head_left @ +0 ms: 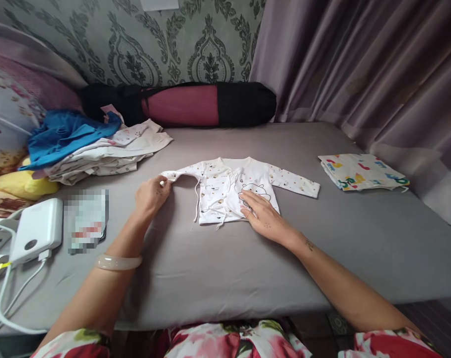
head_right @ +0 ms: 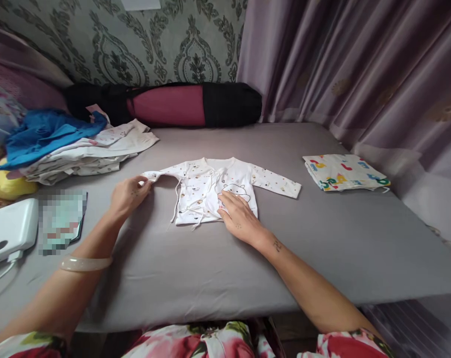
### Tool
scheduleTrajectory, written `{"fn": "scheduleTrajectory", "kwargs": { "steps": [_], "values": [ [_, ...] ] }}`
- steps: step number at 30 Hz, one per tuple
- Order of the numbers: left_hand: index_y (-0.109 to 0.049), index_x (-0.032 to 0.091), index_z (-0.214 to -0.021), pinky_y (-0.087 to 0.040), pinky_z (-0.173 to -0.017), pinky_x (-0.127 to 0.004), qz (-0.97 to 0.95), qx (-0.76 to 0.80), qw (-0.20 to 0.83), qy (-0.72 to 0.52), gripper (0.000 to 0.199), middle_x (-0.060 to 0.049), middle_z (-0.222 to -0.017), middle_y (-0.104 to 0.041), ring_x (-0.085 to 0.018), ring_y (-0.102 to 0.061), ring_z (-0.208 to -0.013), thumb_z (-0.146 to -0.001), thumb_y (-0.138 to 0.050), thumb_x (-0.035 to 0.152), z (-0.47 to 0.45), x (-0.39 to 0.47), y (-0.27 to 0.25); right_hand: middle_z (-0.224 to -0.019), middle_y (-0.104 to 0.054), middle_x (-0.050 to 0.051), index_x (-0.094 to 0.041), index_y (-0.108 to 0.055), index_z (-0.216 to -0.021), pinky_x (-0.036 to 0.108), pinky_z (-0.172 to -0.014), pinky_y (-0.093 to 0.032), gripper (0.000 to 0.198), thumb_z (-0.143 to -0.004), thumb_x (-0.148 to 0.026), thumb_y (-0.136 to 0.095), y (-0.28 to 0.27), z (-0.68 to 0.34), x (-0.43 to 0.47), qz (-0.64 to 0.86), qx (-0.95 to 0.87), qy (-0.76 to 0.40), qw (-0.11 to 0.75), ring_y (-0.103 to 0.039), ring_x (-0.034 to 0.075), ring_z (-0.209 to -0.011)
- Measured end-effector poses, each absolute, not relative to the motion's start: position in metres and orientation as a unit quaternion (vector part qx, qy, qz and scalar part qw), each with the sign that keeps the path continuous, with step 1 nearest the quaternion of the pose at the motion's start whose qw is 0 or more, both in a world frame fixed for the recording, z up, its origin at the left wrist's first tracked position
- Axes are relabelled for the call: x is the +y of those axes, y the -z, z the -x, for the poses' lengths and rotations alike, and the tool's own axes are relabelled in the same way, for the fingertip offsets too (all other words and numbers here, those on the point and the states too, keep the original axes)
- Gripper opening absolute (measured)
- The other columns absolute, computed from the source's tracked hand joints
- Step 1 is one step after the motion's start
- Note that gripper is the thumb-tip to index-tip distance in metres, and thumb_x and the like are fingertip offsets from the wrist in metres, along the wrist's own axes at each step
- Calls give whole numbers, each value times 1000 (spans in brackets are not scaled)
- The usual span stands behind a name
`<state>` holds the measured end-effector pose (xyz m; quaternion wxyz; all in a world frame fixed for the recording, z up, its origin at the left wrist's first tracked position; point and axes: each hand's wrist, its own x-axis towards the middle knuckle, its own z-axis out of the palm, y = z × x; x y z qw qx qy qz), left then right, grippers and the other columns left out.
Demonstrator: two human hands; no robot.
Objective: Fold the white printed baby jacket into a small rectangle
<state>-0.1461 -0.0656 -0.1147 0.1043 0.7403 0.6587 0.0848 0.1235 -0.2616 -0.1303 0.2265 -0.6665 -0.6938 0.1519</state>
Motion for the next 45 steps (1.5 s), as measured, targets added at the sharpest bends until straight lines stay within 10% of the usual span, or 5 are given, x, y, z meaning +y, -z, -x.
{"fn": "scheduleTrajectory", "kwargs": {
  "steps": [15,25,38,45],
  "values": [
    [-56,19,-125,-45,-93,-40,-814,548,14,-192,36,-13,-110,-62,-30,-55,-111,-90,-49,29,148,-70,115,-122,-62,9,-22,-68,-106,37,-102,-46,26,-85,-11,-55,126,-116,-271,624,-717,-119,288,-56,22,-119],
    [-64,24,-115,-48,-90,-40,-955,151,181,-179,25,-9,-114,-60,-23,-55,-103,-92,-56,28,61,-132,115,-101,-69,4,-21,-68,-93,27,-84,-51,16,-89,-16,-54,134,-122,-266,629,-616,-164,446,-64,16,-96],
    [-62,17,-108,-51,-83,-32,-980,121,114,-113,28,-10,-116,-66,-21,-62,-104,-96,-38,13,73,-144,124,-108,-69,8,-19,-68,-102,30,-93,-47,25,-97,-13,-44,128,-128,-273,665,-664,-102,328,-62,19,-105],
    [-63,18,-106,-50,-83,-32,-979,141,107,-105,29,-9,-115,-66,-22,-59,-105,-94,-37,12,72,-143,127,-91,-73,6,-19,-67,-92,27,-73,-50,17,-93,-23,-51,117,-172,-275,819,-463,-116,318,-67,17,-81]
  ]
}}
